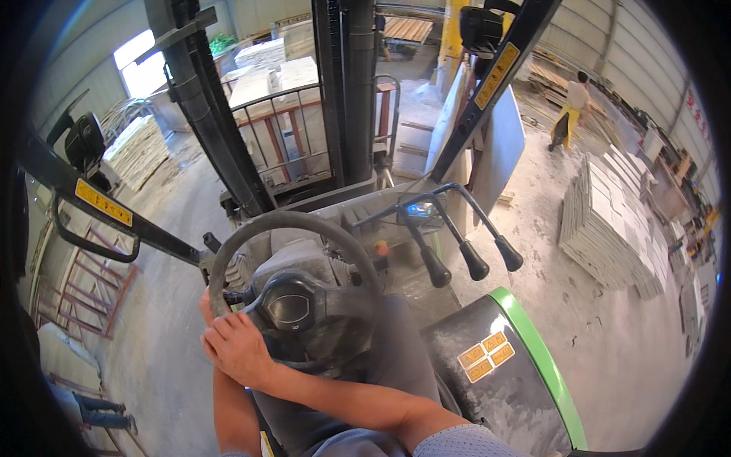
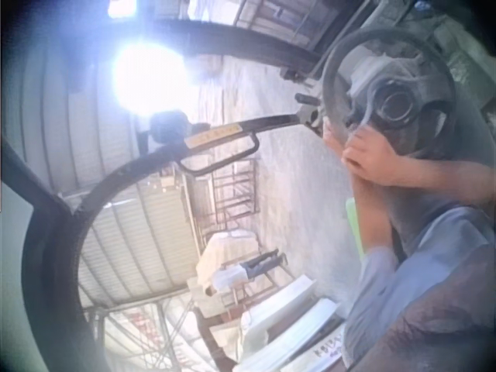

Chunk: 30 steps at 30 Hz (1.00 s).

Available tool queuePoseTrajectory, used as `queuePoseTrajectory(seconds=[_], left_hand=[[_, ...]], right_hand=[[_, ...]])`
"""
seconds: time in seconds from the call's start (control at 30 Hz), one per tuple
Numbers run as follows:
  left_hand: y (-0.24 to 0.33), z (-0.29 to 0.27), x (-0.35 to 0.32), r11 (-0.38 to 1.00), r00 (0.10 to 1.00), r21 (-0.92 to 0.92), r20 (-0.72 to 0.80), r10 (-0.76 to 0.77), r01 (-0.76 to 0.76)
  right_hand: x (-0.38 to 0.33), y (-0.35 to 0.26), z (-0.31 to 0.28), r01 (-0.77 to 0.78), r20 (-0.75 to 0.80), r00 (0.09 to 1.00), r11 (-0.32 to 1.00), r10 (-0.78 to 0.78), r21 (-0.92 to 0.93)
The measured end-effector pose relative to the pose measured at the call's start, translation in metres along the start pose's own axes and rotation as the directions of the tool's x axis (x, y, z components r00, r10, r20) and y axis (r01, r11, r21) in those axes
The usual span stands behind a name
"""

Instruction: The person operates a forklift inside a warehouse, steering and maneuvering around stacks of wrapped materials. The operator adjusts the steering wheel and control levers while navigating narrow aisles and positioning the forks near pallets.

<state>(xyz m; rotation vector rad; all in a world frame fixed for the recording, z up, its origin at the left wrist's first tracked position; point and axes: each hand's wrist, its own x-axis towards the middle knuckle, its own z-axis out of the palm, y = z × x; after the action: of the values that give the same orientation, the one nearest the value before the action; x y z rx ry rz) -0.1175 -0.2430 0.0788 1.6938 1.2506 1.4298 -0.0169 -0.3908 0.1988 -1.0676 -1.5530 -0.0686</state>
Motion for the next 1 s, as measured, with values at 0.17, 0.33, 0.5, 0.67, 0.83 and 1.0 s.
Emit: queuePoseTrajectory(seconds=[0.17,0.33,0.5,0.67,0.83,1.0], left_hand=[[0.007,0.009,0.002,0.993,0.999,0.113,-0.024,0.049,-0.046],[0.025,0.012,0.009,0.983,0.994,0.173,-0.072,0.08,-0.066],[0.031,0.011,0.021,0.987,1.0,0.163,-0.024,-0.007,0.01],[0.022,0.007,0.02,0.981,0.991,0.163,-0.097,-0.087,0.102],[0.014,0.003,0.018,0.984,0.986,0.075,-0.043,-0.158,0.161],[0.019,0.002,0.012,0.989,0.988,0.026,-0.056,-0.145,0.146]], right_hand=[[-0.036,0.005,-0.032,0.01,0.098,0.995,1.0,-0.012,0.027],[-0.065,0.019,-0.091,-0.019,0.176,0.984,0.998,0.029,-0.058],[-0.071,0.047,-0.133,-0.095,0.112,0.986,0.972,0.122,-0.216],[-0.081,0.042,-0.117,-0.094,0.078,0.991,0.979,0.11,-0.183],[-0.085,0.036,-0.109,-0.088,0.086,0.991,0.981,0.104,-0.175],[-0.085,0.041,-0.127,-0.102,0.097,0.987,0.97,0.125,-0.22]])
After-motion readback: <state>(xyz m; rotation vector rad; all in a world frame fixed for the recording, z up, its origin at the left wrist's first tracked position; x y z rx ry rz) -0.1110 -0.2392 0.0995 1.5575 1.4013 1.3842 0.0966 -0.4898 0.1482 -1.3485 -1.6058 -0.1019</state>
